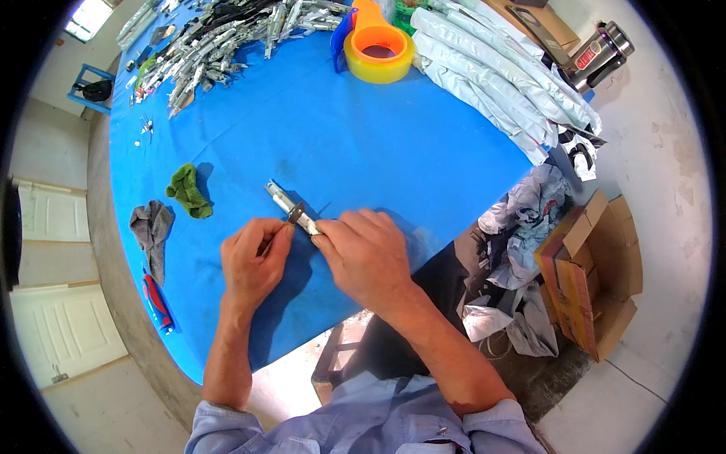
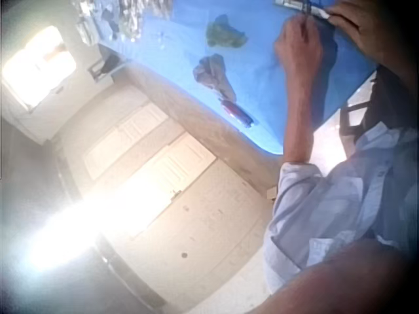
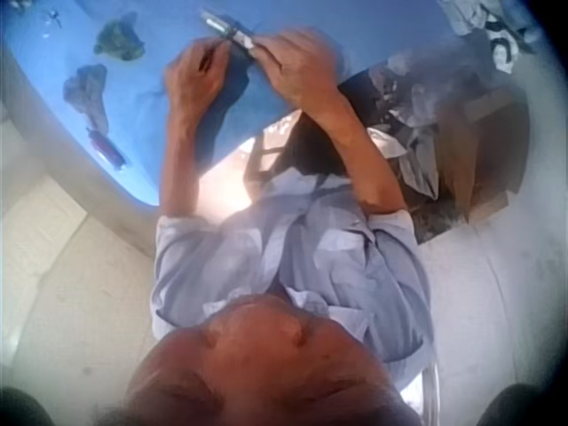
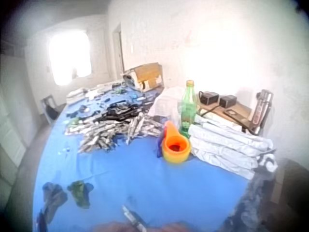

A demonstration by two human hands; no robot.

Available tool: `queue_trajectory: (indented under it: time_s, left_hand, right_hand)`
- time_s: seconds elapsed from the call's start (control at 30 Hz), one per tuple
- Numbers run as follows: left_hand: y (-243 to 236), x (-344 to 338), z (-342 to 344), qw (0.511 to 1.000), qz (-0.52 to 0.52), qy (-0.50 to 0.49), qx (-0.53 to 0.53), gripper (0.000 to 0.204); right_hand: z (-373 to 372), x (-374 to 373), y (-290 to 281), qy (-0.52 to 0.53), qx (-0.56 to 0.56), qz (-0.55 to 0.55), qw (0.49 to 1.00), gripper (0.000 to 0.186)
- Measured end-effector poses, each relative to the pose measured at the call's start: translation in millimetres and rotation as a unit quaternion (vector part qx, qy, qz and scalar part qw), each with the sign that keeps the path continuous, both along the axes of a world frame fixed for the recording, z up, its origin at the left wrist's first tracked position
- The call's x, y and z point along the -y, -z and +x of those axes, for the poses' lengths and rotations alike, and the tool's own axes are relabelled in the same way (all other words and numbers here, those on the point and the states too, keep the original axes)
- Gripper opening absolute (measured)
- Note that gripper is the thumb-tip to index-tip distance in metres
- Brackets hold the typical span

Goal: The person cleans a narrow electronic component by hand using a green cloth, wiping along its length and around the connector.

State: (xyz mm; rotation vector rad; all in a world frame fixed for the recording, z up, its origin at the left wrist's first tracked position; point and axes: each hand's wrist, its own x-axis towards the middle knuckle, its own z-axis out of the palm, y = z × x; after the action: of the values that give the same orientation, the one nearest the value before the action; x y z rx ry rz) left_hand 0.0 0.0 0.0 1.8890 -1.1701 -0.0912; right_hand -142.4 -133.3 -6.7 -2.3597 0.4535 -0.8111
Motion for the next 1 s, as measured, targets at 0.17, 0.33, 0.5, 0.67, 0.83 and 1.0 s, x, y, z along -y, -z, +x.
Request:
queue_trajectory:
  time_s: [0.17,0.33,0.5,0.67,0.83,1.0]
  left_hand:
    - [-1.3,-0.4,-10.3,1.0,0.003,0.007,-0.011,0.009]
    - [1.0,3.0,-4.3,1.0,0.001,-0.014,-0.016,0.01]
    - [-4.0,0.5,-5.4,1.0,0.008,-0.008,-0.013,0.009]
    - [0.1,0.9,-4.6,1.0,-0.005,-0.008,0.001,0.009]
    - [-5.2,0.1,-2.6,1.0,0.007,-0.012,-0.002,0.009]
    - [0.6,-2.0,-3.7,1.0,0.007,-0.008,-0.023,0.009]
  right_hand:
    - [-2.4,-1.1,0.2,0.0,0.007,0.0,1.0,0.014]
    - [-2.9,-0.9,-0.2,-0.001,0.002,0.002,1.0,0.014]
    - [-1.0,-0.4,1.1,-0.002,0.013,-0.004,1.0,0.014]
    - [0.8,-1.5,0.6,-0.004,0.013,-0.006,1.0,0.014]
    - [1.1,-2.1,0.0,0.0,0.015,-0.007,1.0,0.014]
    - [0.5,-2.1,-0.7,0.0,0.015,-0.007,1.0,0.015]
